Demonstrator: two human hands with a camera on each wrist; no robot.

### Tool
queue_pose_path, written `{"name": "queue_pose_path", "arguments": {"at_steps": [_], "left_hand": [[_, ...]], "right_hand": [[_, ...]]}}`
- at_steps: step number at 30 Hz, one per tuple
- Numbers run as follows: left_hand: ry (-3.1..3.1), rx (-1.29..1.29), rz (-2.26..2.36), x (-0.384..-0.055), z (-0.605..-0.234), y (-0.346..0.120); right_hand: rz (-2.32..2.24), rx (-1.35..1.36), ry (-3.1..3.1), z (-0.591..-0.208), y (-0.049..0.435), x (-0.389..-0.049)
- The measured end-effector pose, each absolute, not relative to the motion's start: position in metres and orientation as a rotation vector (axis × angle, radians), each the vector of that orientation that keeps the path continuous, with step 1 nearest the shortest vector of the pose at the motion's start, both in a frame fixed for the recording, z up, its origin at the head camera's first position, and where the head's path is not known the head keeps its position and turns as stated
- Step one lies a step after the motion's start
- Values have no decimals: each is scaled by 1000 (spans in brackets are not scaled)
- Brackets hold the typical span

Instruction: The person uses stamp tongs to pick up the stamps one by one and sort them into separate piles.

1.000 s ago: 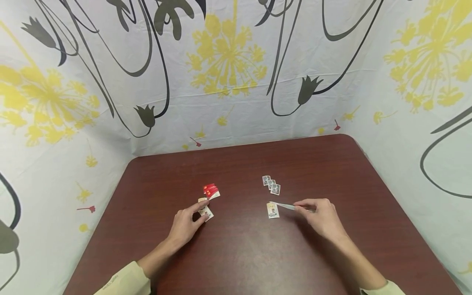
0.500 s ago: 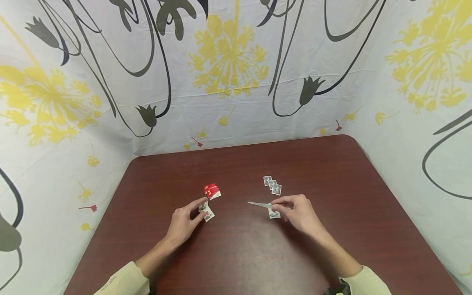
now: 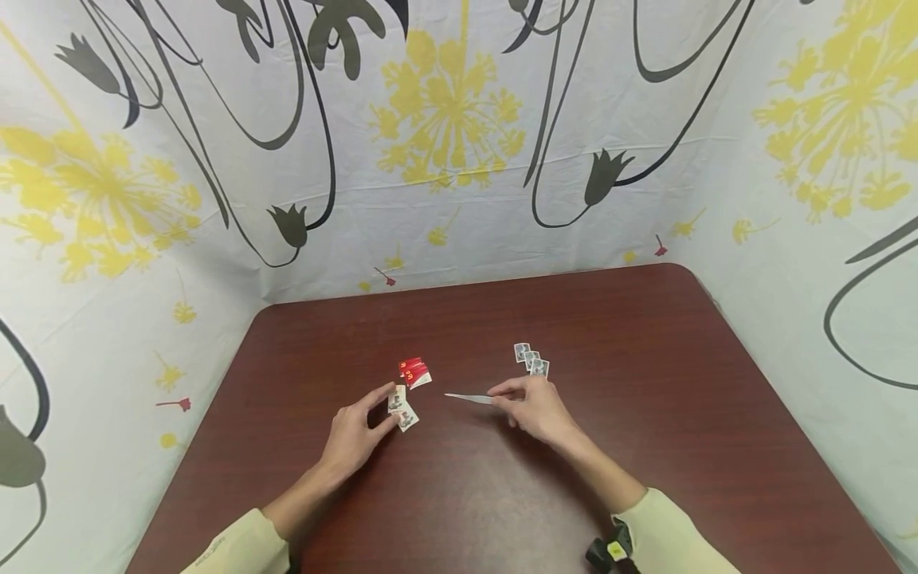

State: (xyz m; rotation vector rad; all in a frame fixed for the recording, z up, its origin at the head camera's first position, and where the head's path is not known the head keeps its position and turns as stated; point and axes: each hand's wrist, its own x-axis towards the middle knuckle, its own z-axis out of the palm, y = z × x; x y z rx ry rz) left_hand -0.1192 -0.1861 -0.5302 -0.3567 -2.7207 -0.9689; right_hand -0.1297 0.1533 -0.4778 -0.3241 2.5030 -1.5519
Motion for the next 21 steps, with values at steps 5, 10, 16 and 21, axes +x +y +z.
{"name": "queue_pose_path", "arguments": {"at_steps": [5,10,16,21], "left_hand": [[-2740,-333,-953,-118,-532,-186],[-2734,-340,-913,-118,-534,-186],[-2739,-332,-865,-118,-535,-185],[-2748,-321,-853,-117,-534,-184]], "right_hand": [[-1566,-345,2457,-484,134,-140],[-1587,-352,2411,-487,117,-149],[-1576,-321,2432,-488,100,-157],[-1550,-287,2462,-490,90,-160]]}}
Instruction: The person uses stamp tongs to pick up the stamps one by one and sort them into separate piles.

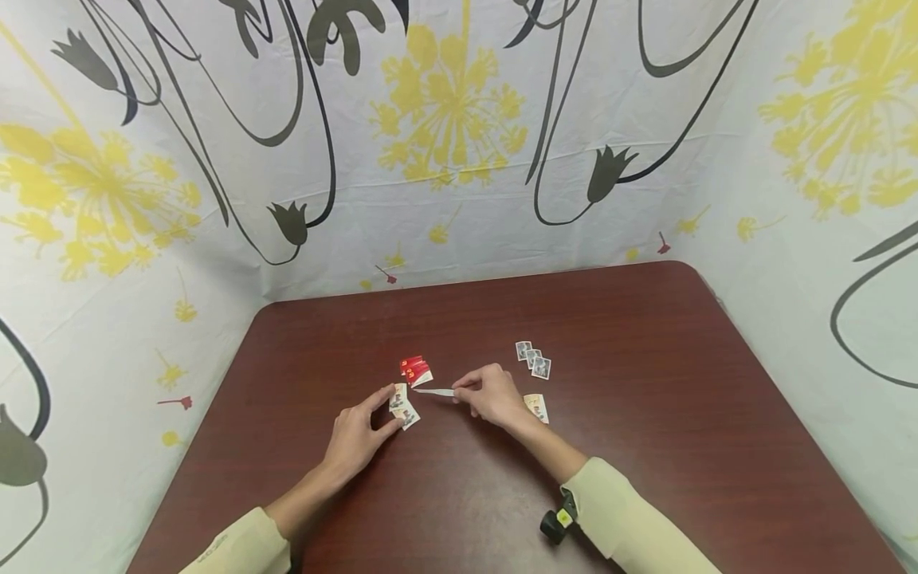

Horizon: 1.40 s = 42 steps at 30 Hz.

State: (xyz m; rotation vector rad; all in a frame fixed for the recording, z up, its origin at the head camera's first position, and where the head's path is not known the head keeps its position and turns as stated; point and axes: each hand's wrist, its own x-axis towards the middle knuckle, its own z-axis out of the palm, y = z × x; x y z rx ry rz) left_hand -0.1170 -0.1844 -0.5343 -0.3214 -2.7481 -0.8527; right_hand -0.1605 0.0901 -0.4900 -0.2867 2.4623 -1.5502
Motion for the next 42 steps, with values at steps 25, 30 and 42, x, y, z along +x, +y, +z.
{"name": "queue_pose_path", "arguments": {"at_steps": [25,30,42], "left_hand": [[-2765,-323,-841,-116,-534,-184],[-2769,-324,-833,-116,-533,-184],[-2778,-314,-819,-116,-533,-184]], "right_hand": [[-1517,-216,2471,-497,69,-171],[-1511,-225,2470,-497,66,-171],[-1522,-192,2453,-500,60,-173]]}}
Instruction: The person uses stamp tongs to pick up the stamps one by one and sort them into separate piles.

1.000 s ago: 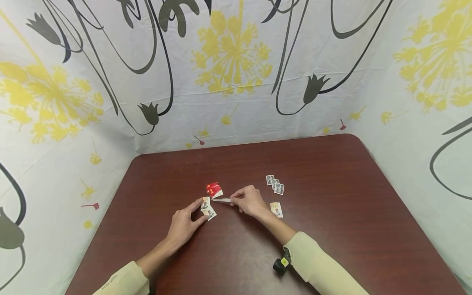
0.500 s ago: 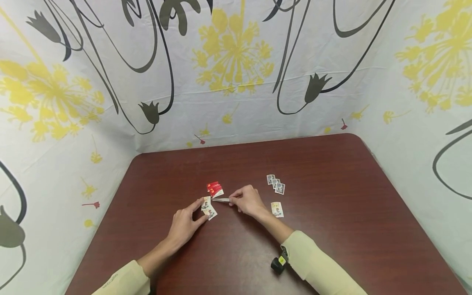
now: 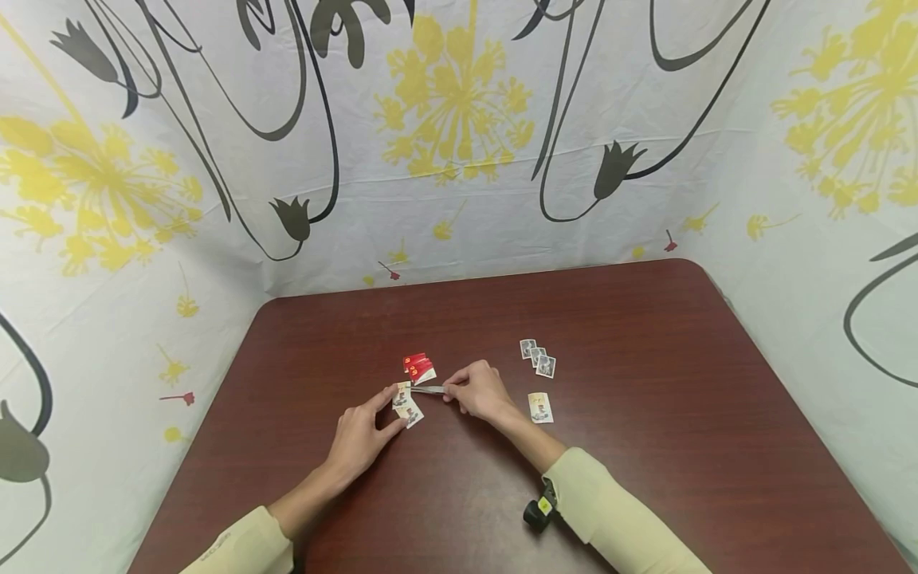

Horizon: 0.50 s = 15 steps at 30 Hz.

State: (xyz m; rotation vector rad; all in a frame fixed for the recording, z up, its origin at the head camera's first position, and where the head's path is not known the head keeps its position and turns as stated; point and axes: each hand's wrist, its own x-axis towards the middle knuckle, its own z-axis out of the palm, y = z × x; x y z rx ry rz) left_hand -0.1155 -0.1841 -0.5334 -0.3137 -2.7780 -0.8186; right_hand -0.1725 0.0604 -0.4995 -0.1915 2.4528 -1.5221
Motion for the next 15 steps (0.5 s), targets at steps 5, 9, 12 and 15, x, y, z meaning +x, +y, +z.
{"name": "queue_pose_path", "arguments": {"at_steps": [5,9,12,15], "left_hand": [[-2779,-312,-819,-115,-533,-183],[-2778,-318,-820,-115,-533,-183],[-2780,-318,-820,-115,-533,-183],[-2778,-320,-822,-115,-533,-183]], "right_hand": [[-1531,-188,2459,-502,60,-174],[-1540,-206,2466,-503,60,-174],[-1544,-209,2468,-504,60,-175],[-1543,-195,2471,-505,60,-176]]}}
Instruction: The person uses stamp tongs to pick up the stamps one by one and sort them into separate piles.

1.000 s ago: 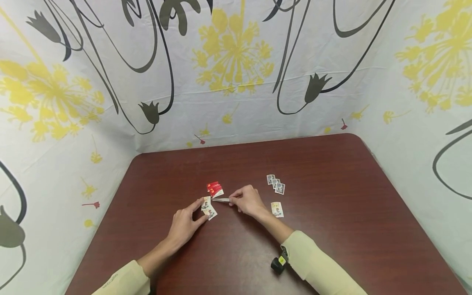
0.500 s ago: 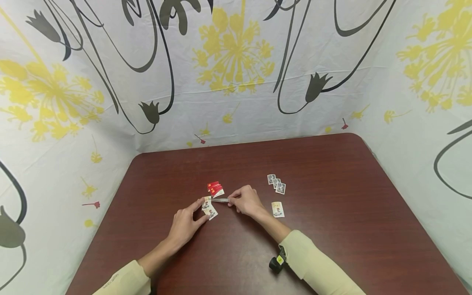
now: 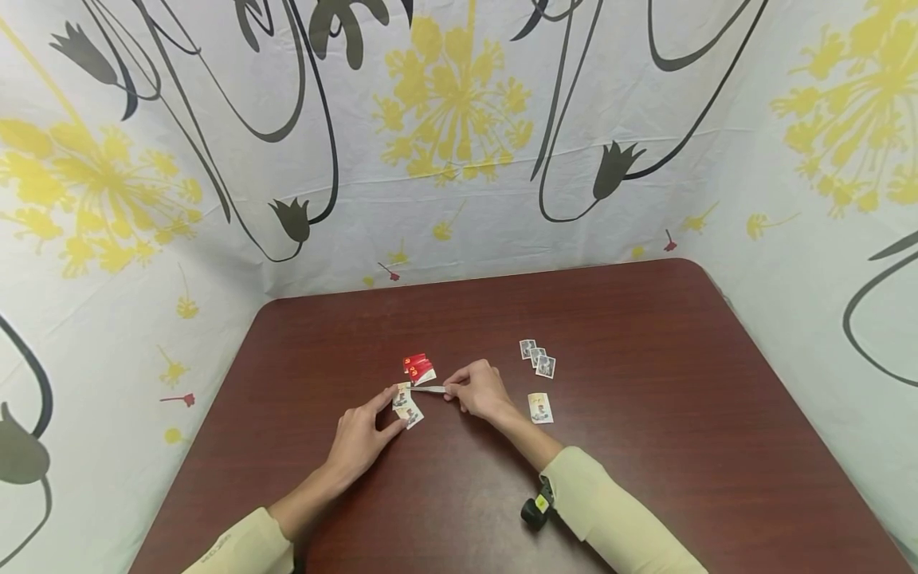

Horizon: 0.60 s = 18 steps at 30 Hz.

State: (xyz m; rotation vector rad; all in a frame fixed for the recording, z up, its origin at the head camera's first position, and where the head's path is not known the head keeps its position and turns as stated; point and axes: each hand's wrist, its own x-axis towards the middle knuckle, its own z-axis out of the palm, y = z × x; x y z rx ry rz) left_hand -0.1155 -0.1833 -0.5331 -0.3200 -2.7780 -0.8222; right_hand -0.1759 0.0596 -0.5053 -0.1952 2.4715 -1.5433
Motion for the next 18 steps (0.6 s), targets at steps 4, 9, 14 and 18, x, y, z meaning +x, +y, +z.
{"name": "queue_pose_path", "arguments": {"at_steps": [4,9,14,18], "left_hand": [[-2773,-327,-826,-115,-534,-183],[-2767,-335,-823,-115,-534,-183],[-2767,-337,-826,-116,-535,-184],[-2771,-337,-824,-115,-535,-184]], "right_hand": [[-1535,-182,2486,-508,59,-177],[-1527,-201,2516,-510,59,-178],[-1530,-198,2530,-513,59,-178],[-1552,-174,2520,-514,59,-178]]}}
